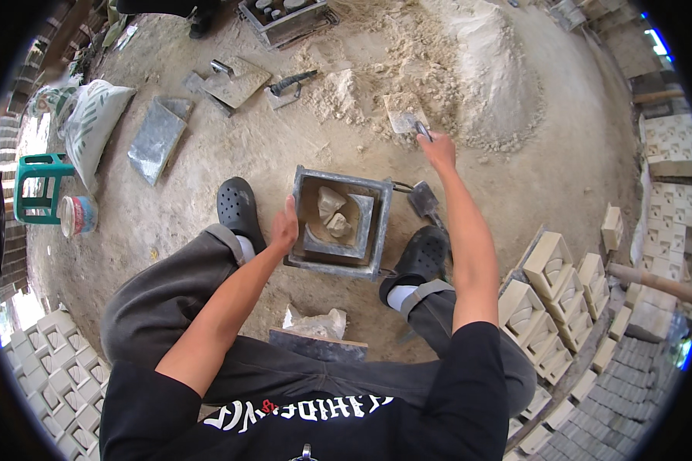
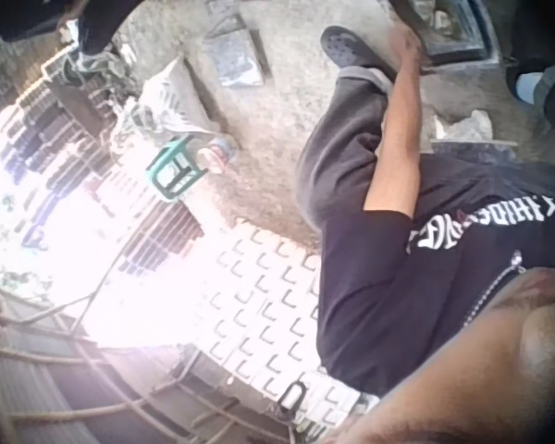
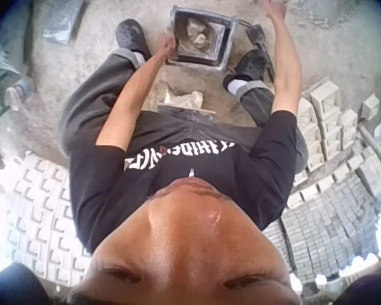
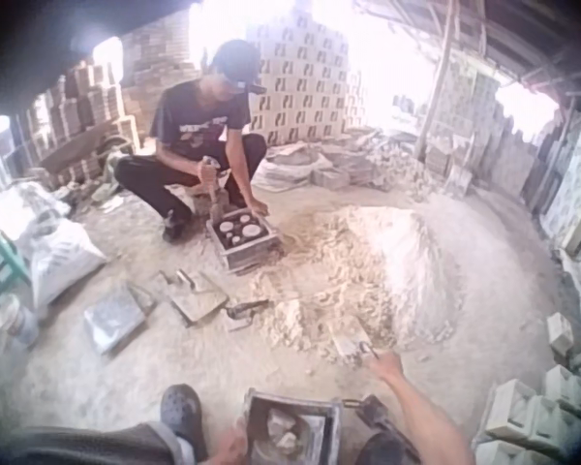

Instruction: The person picks up stone fragments, places them into a metal mold on the floor, and uses a small trowel to add white powder into the mold before compacting it with a wooden block.

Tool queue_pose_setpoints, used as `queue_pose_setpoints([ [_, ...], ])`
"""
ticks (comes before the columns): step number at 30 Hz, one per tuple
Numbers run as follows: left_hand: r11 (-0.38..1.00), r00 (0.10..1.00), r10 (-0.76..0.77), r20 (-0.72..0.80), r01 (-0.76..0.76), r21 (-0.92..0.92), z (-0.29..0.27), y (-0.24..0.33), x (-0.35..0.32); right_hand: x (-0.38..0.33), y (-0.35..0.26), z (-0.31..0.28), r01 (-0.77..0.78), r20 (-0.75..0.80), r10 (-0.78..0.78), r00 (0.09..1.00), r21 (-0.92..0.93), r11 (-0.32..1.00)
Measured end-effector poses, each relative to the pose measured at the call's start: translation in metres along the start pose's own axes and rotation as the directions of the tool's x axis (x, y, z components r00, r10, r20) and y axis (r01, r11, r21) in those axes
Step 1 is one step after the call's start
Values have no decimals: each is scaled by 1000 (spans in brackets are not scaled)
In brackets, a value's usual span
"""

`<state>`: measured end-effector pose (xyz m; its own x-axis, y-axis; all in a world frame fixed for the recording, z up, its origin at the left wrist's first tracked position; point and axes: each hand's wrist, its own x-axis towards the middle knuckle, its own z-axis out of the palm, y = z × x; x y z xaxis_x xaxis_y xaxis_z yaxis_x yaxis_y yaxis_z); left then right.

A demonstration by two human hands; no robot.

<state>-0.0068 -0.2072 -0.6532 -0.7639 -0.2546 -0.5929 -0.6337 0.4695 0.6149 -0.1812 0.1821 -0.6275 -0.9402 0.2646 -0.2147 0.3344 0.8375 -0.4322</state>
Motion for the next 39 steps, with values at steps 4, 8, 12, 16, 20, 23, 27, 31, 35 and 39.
queue_pose_setpoints([
  [4, 999, 998, -50, -24, 50, -1, 2, -11, 5, -39, -7, -39, 23, 53, -36, 998, 212, 977],
  [8, 997, 994, -78, 83, 79, -19, 2, -1, 5, -83, -13, -109, 96, 129, -136, 982, 276, 956],
  [12, 856, 989, 150, -4, -132, -499, -7, -22, 40, -122, -45, -143, 183, 214, -278, 936, 379, 907],
  [16, 619, 972, 150, 179, 48, -784, -14, 31, 7, -176, -48, -167, 254, 350, -319, 881, 220, 942],
  [20, 614, 967, 202, 157, 0, -790, -28, 23, -7, -204, -76, -147, 331, 513, -360, 780, 152, 932],
  [23, 570, 969, 237, 75, -76, -818, -14, -6, 1, -216, -90, -120, 372, 561, -364, 744, 104, 922],
  [27, 606, 923, 384, 38, -220, -764, -4, -19, 17, -221, -107, -105, 484, 596, -444, 669, 103, 869],
  [31, 629, 901, 433, -10, -310, -713, 2, -10, 14, -217, -109, -94, 550, 629, -469, 619, 79, 831],
  [35, 609, 894, 446, -39, -336, -719, 5, -5, 8, -210, -123, -90, 607, 678, -427, 599, -36, 794],
  [39, 555, 902, 432, -19, -282, -783, 4, -5, 10, -209, -145, -92, 619, 680, -413, 606, -77, 782],
])
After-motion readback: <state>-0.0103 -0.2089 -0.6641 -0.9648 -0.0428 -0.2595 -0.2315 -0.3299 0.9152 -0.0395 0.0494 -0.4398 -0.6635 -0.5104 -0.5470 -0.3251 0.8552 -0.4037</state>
